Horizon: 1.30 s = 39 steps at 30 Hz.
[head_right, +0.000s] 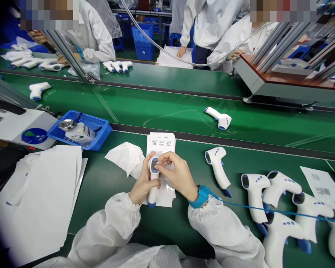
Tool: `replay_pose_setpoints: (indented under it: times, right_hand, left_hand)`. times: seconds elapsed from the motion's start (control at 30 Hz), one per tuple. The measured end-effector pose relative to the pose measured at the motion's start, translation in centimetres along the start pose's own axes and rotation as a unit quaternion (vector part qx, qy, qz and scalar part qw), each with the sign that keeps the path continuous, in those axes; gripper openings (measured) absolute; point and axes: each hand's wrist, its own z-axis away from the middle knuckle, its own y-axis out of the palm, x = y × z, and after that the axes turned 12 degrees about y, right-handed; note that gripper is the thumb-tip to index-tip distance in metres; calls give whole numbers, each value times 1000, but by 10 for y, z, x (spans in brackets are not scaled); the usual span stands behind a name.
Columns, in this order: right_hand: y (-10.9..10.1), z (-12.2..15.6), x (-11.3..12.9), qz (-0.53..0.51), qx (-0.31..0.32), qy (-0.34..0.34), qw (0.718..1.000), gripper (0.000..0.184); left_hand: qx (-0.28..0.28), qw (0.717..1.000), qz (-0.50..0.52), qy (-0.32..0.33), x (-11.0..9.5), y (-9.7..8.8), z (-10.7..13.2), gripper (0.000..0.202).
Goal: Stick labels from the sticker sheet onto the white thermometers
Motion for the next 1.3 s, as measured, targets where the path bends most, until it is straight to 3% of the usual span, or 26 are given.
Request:
replay_pose_setpoints:
  times: [0.2, 0.57, 1.3]
  right_hand:
    - [-2, 0, 4, 11, 8, 3, 1000, 10]
    - [-5, -14, 10, -14, 15, 8, 1000, 12]
    - [-1, -11, 13, 59, -15, -24, 998, 11]
  left_hand:
    - [-19, 999, 18, -22, 1, -2, 1, 65]
    - [-32, 999, -9, -37, -3, 2, 1, 67]
    - [-33, 999, -9, -27, -3, 3, 1, 68]
